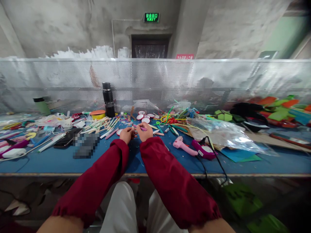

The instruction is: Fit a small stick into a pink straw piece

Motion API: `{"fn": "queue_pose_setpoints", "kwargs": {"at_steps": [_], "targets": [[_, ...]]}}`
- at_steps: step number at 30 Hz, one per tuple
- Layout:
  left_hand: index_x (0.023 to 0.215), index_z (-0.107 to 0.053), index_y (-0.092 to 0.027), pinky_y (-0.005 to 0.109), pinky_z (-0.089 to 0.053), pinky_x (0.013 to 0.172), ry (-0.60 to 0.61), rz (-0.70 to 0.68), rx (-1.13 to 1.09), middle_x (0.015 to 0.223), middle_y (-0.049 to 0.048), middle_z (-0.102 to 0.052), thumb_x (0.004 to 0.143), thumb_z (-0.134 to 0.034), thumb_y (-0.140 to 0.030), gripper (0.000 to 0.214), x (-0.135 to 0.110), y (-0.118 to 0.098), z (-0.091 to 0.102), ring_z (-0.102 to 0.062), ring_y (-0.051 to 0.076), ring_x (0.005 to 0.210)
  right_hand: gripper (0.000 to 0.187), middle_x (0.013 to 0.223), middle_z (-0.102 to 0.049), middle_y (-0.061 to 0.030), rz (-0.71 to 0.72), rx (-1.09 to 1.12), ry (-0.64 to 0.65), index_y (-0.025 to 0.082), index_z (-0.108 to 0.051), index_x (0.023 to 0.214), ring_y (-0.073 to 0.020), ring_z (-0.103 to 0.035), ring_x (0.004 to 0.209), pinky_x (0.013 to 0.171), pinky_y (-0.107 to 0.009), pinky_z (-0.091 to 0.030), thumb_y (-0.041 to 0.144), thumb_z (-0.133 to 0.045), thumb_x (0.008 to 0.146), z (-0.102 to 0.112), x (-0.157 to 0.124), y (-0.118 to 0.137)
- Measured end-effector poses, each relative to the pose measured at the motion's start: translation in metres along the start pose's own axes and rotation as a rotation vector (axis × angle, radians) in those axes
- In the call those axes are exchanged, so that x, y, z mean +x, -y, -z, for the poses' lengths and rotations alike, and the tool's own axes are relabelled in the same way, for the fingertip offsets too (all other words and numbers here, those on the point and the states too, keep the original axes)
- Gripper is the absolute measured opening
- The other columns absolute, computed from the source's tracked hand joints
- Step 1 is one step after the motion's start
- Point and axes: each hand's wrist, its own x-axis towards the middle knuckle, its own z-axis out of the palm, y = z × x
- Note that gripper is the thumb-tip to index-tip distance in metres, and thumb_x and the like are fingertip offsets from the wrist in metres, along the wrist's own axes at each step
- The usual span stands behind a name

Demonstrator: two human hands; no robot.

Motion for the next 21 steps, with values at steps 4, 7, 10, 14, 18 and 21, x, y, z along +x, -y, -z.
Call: {"fn": "queue_pose_setpoints", "kwargs": {"at_steps": [4, 7, 10, 14, 18, 21], "targets": [[0.086, -0.066, -0.015, 0.019, -0.042, 0.045, -0.003, 0.009, 0.005, 0.074, 0.0029, -0.071, 0.083, -0.059, -0.031, 0.017, -0.0005, -0.0014, -0.0003, -0.063, 0.011, 0.053, 0.017, 0.070, -0.065, 0.0028, -0.002, -0.008, 0.010, 0.023, -0.060, 0.073, -0.0141, -0.058, 0.073, 0.072, -0.026, -0.044, 0.038, -0.054, 0.079, 0.0010, 0.0002, -0.0002], [0.084, -0.065, -0.015, 0.019, -0.041, 0.044, -0.010, 0.010, 0.003, 0.071, 0.0026, -0.069, 0.083, -0.059, -0.030, 0.017, -0.0014, -0.0027, -0.0010, -0.063, 0.012, 0.053, 0.017, 0.070, -0.065, 0.0034, -0.002, -0.020, 0.020, 0.024, -0.060, 0.073, -0.0144, -0.058, 0.074, 0.073, -0.026, -0.044, 0.039, -0.055, 0.080, 0.0017, -0.0003, 0.0001], [0.085, -0.066, -0.015, 0.019, -0.042, 0.044, -0.015, 0.008, 0.001, 0.073, 0.0036, -0.071, 0.083, -0.058, -0.031, 0.018, -0.0020, -0.0028, -0.0012, -0.063, 0.012, 0.053, 0.018, 0.072, -0.066, 0.0029, -0.005, -0.029, 0.020, 0.024, -0.060, 0.075, -0.0147, -0.058, 0.075, 0.073, -0.027, -0.045, 0.039, -0.053, 0.081, 0.0017, -0.0009, 0.0001], [0.092, -0.069, -0.015, 0.020, -0.043, 0.045, -0.005, 0.014, -0.001, 0.077, 0.0053, -0.073, 0.083, -0.059, -0.033, 0.022, -0.0018, -0.0015, -0.0008, -0.065, 0.013, 0.055, 0.018, 0.072, -0.066, 0.0035, -0.004, -0.040, 0.032, 0.025, -0.060, 0.075, -0.0144, -0.059, 0.075, 0.074, -0.026, -0.045, 0.040, -0.053, 0.081, 0.0009, -0.0013, -0.0005], [0.097, -0.070, -0.015, 0.020, -0.042, 0.044, 0.006, 0.015, -0.005, 0.077, 0.0056, -0.073, 0.084, -0.058, -0.031, 0.024, -0.0005, -0.0004, -0.0004, -0.066, 0.014, 0.055, 0.017, 0.073, -0.066, 0.0037, -0.007, -0.056, 0.033, 0.025, -0.061, 0.076, -0.0142, -0.059, 0.075, 0.074, -0.026, -0.045, 0.039, -0.053, 0.081, 0.0007, -0.0017, -0.0008], [0.098, -0.070, -0.016, 0.019, -0.042, 0.043, 0.009, 0.017, -0.006, 0.077, 0.0055, -0.073, 0.084, -0.056, -0.029, 0.023, -0.0004, -0.0005, -0.0003, -0.066, 0.014, 0.055, 0.017, 0.072, -0.066, 0.0036, -0.007, -0.064, 0.031, 0.025, -0.061, 0.076, -0.0144, -0.059, 0.075, 0.074, -0.026, -0.045, 0.039, -0.053, 0.081, 0.0014, -0.0020, 0.0001]]}}
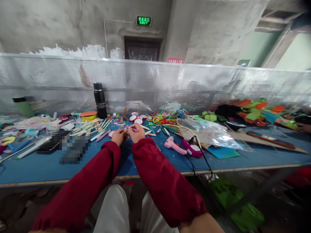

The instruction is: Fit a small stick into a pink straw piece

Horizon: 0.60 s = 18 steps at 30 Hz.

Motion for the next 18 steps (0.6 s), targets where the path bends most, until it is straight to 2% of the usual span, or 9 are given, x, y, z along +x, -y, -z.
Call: {"fn": "queue_pose_setpoints", "kwargs": {"at_steps": [7, 18], "targets": [[0.089, -0.068, -0.015, 0.019, -0.043, 0.044, -0.020, 0.010, 0.015, 0.076, 0.0045, -0.072, 0.084, -0.056, -0.029, 0.019, -0.0025, -0.0032, -0.0010, -0.064, 0.012, 0.053, 0.017, 0.072, -0.065, 0.0032, 0.002, 0.003, -0.004, 0.024, -0.061, 0.075, -0.0143, -0.058, 0.075, 0.075, -0.027, -0.044, 0.039, -0.052, 0.081, 0.0027, 0.0011, 0.0027], [0.087, -0.067, -0.016, 0.019, -0.041, 0.045, -0.002, -0.014, 0.024, 0.075, 0.0034, -0.072, 0.085, -0.055, -0.029, 0.017, -0.0024, -0.0022, -0.0003, -0.064, 0.012, 0.053, 0.017, 0.073, -0.066, 0.0024, 0.021, 0.023, -0.003, 0.024, -0.060, 0.075, -0.0143, -0.058, 0.071, 0.071, -0.027, -0.046, 0.038, -0.052, 0.080, 0.0015, 0.0009, 0.0025]]}}
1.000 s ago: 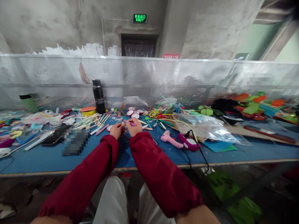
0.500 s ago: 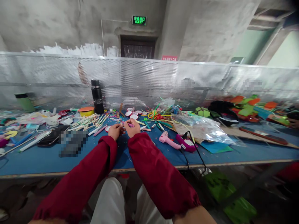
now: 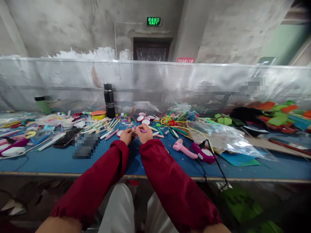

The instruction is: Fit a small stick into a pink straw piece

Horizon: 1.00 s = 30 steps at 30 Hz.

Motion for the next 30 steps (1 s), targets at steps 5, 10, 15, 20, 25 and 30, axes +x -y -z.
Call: {"fn": "queue_pose_setpoints", "kwargs": {"at_steps": [5, 10, 15, 20, 25, 30], "targets": [[0.090, -0.068, -0.016, 0.020, -0.042, 0.046, -0.004, 0.009, 0.004, 0.077, 0.0039, -0.072, 0.087, -0.054, -0.026, 0.017, -0.0003, -0.0018, -0.0007, -0.063, 0.012, 0.054, 0.019, 0.071, -0.065, 0.0022, 0.004, -0.001, -0.020, 0.023, -0.060, 0.073, -0.0145, -0.057, 0.069, 0.070, -0.027, -0.045, 0.039, -0.052, 0.080, 0.0010, 0.0021, -0.0008], [0.088, -0.067, -0.015, 0.020, -0.041, 0.045, -0.007, 0.015, -0.003, 0.075, 0.0039, -0.071, 0.088, -0.054, -0.027, 0.018, -0.0007, -0.0041, -0.0028, -0.063, 0.012, 0.053, 0.019, 0.067, -0.065, 0.0015, 0.030, 0.030, 0.008, 0.023, -0.061, 0.070, -0.0153, -0.057, 0.068, 0.069, -0.028, -0.045, 0.039, -0.056, 0.077, 0.0011, 0.0038, -0.0004], [0.088, -0.067, -0.015, 0.018, -0.039, 0.043, 0.005, 0.009, -0.015, 0.075, 0.0039, -0.071, 0.089, -0.054, -0.029, 0.019, 0.0011, -0.0029, -0.0034, -0.062, 0.010, 0.051, 0.019, 0.066, -0.065, 0.0009, 0.043, 0.045, 0.008, 0.022, -0.061, 0.069, -0.0154, -0.057, 0.064, 0.067, -0.028, -0.045, 0.039, -0.056, 0.076, 0.0003, 0.0055, -0.0032], [0.091, -0.068, -0.015, 0.018, -0.038, 0.043, 0.018, 0.011, -0.023, 0.075, 0.0041, -0.071, 0.089, -0.055, -0.029, 0.019, 0.0024, -0.0020, -0.0037, -0.062, 0.009, 0.050, 0.020, 0.065, -0.066, 0.0005, 0.048, 0.038, 0.000, 0.023, -0.061, 0.069, -0.0159, -0.058, 0.063, 0.064, -0.028, -0.044, 0.041, -0.057, 0.076, 0.0004, 0.0072, -0.0067], [0.095, -0.068, -0.015, 0.018, -0.038, 0.042, 0.016, 0.008, -0.027, 0.077, 0.0050, -0.072, 0.089, -0.055, -0.029, 0.020, 0.0044, 0.0000, -0.0038, -0.061, 0.009, 0.049, 0.023, 0.068, -0.066, -0.0003, 0.055, 0.041, 0.002, 0.022, -0.062, 0.073, -0.0159, -0.058, 0.062, 0.062, -0.028, -0.044, 0.044, -0.056, 0.078, 0.0020, 0.0079, -0.0076], [0.094, -0.068, -0.015, 0.017, -0.037, 0.041, 0.018, 0.006, -0.028, 0.078, 0.0053, -0.073, 0.089, -0.054, -0.030, 0.020, 0.0040, 0.0003, -0.0036, -0.062, 0.009, 0.050, 0.023, 0.067, -0.066, 0.0003, 0.051, 0.023, 0.016, 0.022, -0.063, 0.071, -0.0158, -0.058, 0.063, 0.063, -0.028, -0.044, 0.043, -0.057, 0.076, 0.0017, 0.0077, -0.0085]]}}
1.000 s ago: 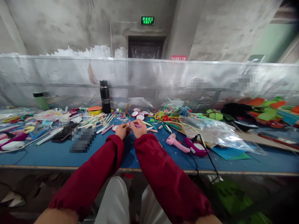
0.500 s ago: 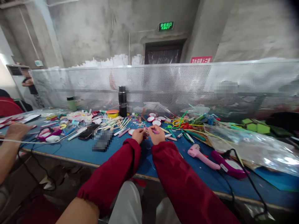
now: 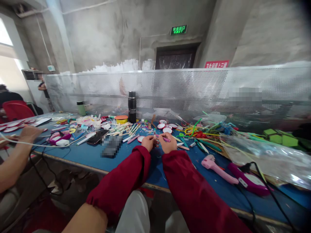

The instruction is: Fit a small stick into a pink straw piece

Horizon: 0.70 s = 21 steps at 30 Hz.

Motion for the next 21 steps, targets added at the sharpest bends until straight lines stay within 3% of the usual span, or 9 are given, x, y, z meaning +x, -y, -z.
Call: {"fn": "queue_pose_setpoints", "kwargs": {"at_steps": [21], "targets": [[0.088, -0.066, -0.015, 0.020, -0.041, 0.045, -0.007, -0.003, 0.012, 0.076, 0.0043, -0.071, 0.089, -0.053, -0.027, 0.017, -0.0045, -0.0030, 0.0009, -0.063, 0.011, 0.052, 0.019, 0.066, -0.065, 0.0008, -0.022, -0.005, -0.036, 0.023, -0.061, 0.071, -0.0158, -0.057, 0.062, 0.063, -0.028, -0.045, 0.040, -0.055, 0.077, -0.0015, -0.0014, 0.0021]]}}
